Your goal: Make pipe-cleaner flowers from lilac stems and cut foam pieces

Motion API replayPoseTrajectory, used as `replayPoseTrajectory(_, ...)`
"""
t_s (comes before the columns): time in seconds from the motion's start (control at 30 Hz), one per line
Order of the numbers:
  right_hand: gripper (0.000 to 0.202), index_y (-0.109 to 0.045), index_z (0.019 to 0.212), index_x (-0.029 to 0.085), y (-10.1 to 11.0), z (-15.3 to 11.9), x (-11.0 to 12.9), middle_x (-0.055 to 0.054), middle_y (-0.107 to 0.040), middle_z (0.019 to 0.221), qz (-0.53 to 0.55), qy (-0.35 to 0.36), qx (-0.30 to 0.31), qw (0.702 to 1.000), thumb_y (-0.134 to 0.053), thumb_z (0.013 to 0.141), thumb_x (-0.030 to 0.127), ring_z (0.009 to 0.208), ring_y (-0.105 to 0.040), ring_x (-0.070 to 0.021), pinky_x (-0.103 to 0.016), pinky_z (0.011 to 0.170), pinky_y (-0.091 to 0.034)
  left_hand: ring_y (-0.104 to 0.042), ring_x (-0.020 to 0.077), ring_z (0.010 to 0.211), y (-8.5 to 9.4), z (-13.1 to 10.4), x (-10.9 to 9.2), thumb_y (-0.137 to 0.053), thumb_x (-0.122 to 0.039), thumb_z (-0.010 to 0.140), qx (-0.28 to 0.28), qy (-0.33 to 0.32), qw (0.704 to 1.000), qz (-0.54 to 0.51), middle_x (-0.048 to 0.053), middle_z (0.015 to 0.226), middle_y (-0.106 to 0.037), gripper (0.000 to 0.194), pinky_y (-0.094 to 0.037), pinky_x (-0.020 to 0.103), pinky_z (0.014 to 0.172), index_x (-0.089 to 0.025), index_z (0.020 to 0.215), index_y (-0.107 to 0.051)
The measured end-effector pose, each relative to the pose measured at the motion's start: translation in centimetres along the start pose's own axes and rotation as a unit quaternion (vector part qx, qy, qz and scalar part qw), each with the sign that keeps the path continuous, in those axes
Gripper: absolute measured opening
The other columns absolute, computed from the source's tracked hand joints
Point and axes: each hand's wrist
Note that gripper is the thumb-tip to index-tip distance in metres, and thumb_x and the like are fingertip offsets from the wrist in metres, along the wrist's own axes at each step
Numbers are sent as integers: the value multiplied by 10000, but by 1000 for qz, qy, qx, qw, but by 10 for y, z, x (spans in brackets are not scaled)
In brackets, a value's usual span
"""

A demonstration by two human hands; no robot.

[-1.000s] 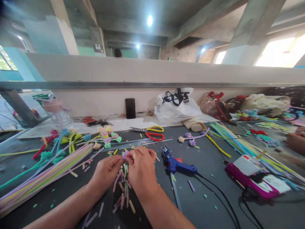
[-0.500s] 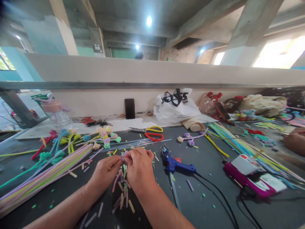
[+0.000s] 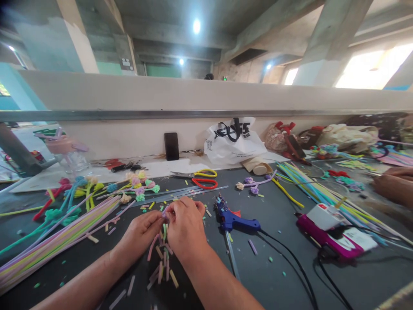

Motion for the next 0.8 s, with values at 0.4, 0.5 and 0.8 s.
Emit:
replayPoseTrajectory(0.4, 110, -593, 775, 195, 7, 3, -2, -20, -602, 780, 147, -2, -85, 985, -493, 803, 156, 772, -550, -162, -312, 742, -360, -276, 67, 479, -1, 0, 5, -456, -337, 849, 61, 98, 922, -370, -52, 544, -347, 298, -206, 202, 457, -153, 615, -455)
replayPoseTrajectory(0.5, 134, -576, 856, 189, 9, 5, -5, -26, -586, 806, 228, -56, -140, 962, -447, 837, 218, 759, -545, -159, -286, 704, -408, -230, 43, 422, 1, -1, 7, -505, -349, 824, 118, 127, 827, -535, -51, 523, -383, 273, -139, 197, 415, -137, 652, -489)
replayPoseTrajectory(0.8, 100, -585, 757, 197, 9, -1, 7, -10, -600, 714, 205, 57, -82, 974, -508, 791, 144, 696, -553, -153, -287, 696, -413, -239, 22, 380, 10, -2, 10, -620, -298, 741, 161, 152, 672, -706, -43, 508, -390, 203, -166, 147, 371, -126, 678, -535)
Point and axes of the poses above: each hand's wrist, its own z-axis towards the middle knuckle, its own y-axis out of the back of the hand, x = y × z
